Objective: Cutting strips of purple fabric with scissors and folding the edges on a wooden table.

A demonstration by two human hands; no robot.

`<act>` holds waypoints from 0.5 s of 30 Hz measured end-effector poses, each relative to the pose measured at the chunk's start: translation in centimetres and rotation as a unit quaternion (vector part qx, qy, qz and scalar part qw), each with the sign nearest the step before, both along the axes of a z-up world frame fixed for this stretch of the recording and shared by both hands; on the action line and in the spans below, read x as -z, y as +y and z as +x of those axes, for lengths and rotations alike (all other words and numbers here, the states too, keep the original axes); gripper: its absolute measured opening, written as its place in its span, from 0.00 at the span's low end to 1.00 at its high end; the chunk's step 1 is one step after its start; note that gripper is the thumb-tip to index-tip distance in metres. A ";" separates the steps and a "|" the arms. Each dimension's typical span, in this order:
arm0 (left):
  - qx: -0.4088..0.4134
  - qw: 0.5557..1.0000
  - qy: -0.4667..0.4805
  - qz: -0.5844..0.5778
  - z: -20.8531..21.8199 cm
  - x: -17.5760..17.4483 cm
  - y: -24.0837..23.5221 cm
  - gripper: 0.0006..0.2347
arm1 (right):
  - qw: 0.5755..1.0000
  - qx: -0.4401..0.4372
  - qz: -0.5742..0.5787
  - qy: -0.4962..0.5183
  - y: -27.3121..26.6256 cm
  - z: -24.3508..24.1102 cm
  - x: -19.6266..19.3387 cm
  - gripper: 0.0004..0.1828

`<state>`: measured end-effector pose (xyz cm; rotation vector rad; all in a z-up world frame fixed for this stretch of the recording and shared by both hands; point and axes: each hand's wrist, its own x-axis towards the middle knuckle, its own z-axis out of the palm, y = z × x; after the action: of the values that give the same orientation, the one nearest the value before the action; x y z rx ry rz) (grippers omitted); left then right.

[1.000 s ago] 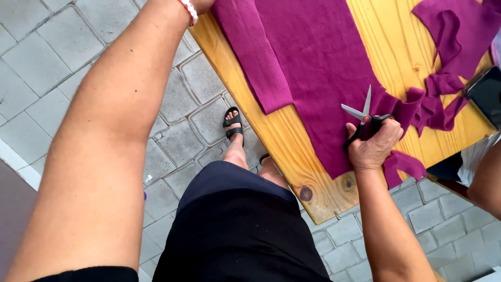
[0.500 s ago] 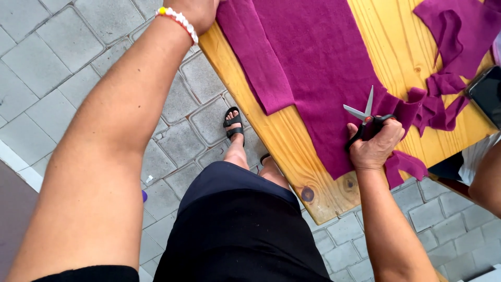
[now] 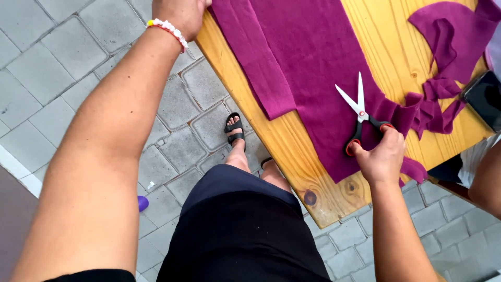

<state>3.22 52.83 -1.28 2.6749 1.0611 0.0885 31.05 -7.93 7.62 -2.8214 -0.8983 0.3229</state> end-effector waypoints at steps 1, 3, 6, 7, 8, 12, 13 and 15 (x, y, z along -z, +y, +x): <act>-0.004 1.000 -0.002 0.013 1.4 0.9 0.9 0.20 | 1.000 -0.007 0.003 0.001 0.4 0.7 0.9 0.49; -0.012 0.999 -0.031 0.011 2.5 -1.9 -0.5 0.13 | 1.000 0.008 -0.003 0.001 1.7 -0.7 -1.6 0.48; -0.024 0.998 -0.047 0.022 3.6 -4.0 -0.5 0.13 | 0.999 0.027 0.020 0.007 2.4 -1.7 -1.4 0.47; -0.027 0.999 -0.034 0.017 4.0 -3.6 -1.4 0.12 | 0.999 0.034 0.032 0.012 1.4 -1.9 -0.9 0.48; -0.033 0.998 -0.038 0.032 4.0 -3.9 -1.4 0.12 | 0.998 0.028 0.047 0.010 1.4 -2.6 -0.5 0.48; -0.035 0.997 -0.029 0.070 4.5 -3.8 -2.5 0.10 | 0.972 -0.093 0.152 -0.153 2.1 -5.3 0.8 0.23; -0.035 0.997 -0.025 0.070 4.2 -3.5 -3.1 0.10 | 0.969 -0.134 0.168 -0.125 2.3 -6.5 0.9 0.13; -0.052 0.997 -0.023 0.057 4.5 -4.5 -3.1 0.10 | 0.961 -0.175 0.203 -0.064 5.2 -8.9 0.6 0.11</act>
<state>7.72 49.70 3.23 2.7024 1.2139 0.2375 22.20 -2.74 7.05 -2.3220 -1.3235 -0.0082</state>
